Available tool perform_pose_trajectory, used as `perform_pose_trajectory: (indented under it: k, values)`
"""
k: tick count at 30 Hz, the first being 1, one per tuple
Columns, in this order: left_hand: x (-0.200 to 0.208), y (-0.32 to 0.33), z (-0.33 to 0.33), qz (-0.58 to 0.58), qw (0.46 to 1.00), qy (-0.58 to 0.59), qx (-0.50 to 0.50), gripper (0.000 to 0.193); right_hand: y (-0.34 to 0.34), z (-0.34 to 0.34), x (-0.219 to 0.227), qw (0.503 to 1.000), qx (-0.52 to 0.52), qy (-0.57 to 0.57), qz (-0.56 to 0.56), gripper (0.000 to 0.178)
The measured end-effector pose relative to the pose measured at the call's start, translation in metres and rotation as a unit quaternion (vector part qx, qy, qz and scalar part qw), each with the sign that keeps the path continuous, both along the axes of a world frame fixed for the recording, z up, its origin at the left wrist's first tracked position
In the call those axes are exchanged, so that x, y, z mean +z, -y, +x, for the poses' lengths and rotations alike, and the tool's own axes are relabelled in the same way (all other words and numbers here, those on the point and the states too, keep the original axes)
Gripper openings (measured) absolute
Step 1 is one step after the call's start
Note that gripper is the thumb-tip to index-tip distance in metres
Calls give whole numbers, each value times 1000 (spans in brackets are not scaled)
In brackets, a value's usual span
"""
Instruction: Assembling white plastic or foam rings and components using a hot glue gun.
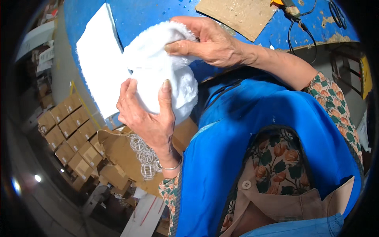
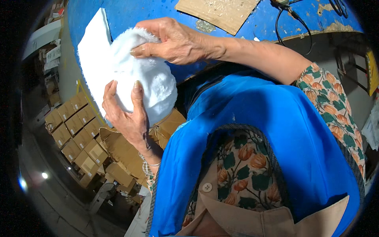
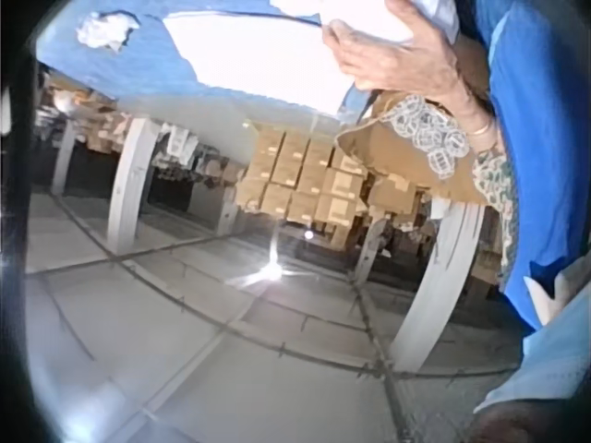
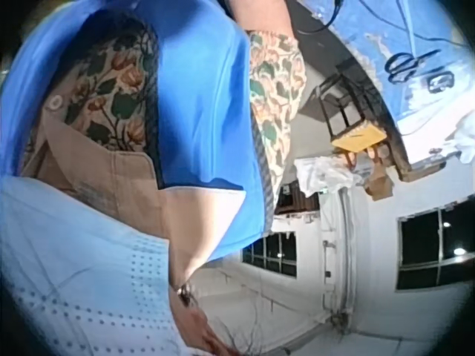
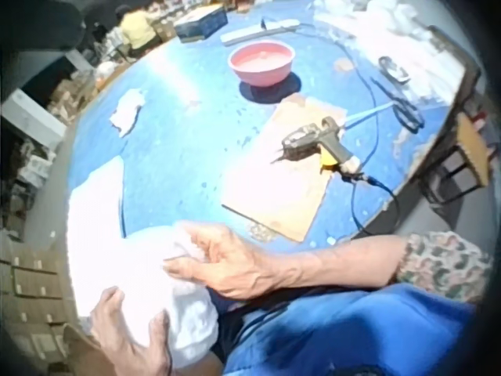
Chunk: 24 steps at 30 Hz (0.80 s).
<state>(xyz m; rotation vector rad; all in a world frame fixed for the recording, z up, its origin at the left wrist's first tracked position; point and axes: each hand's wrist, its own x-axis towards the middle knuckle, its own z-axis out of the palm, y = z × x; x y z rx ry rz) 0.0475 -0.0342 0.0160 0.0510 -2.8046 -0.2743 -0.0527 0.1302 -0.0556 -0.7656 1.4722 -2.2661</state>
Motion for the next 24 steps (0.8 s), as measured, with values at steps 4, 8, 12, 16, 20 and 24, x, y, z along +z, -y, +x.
perform_pose_trajectory:
  k: [4,8,12,16,20,24]
  values:
    - [-2,2,0,28,1000,6,-2,52,13,-3,-7,1000,11,14,-2,30]
    - [0,0,-2,38,999,17,2,49,14,-2,-8,999,3,45,14,30]
    - [0,-1,-3,21,1000,11,2,50,14,-8,-6,996,57,74,-7,34]
    - [2,-4,-4,-21,1000,2,1,53,-1,-13,10,989,145,21,-12,45]
    - [-3,-9,-4,-29,1000,8,5,59,-10,-5,17,987,95,-67,108,41]
    - [-3,-14,2,-56,998,10,14,64,-10,6,14,985,65,-15,157,20]
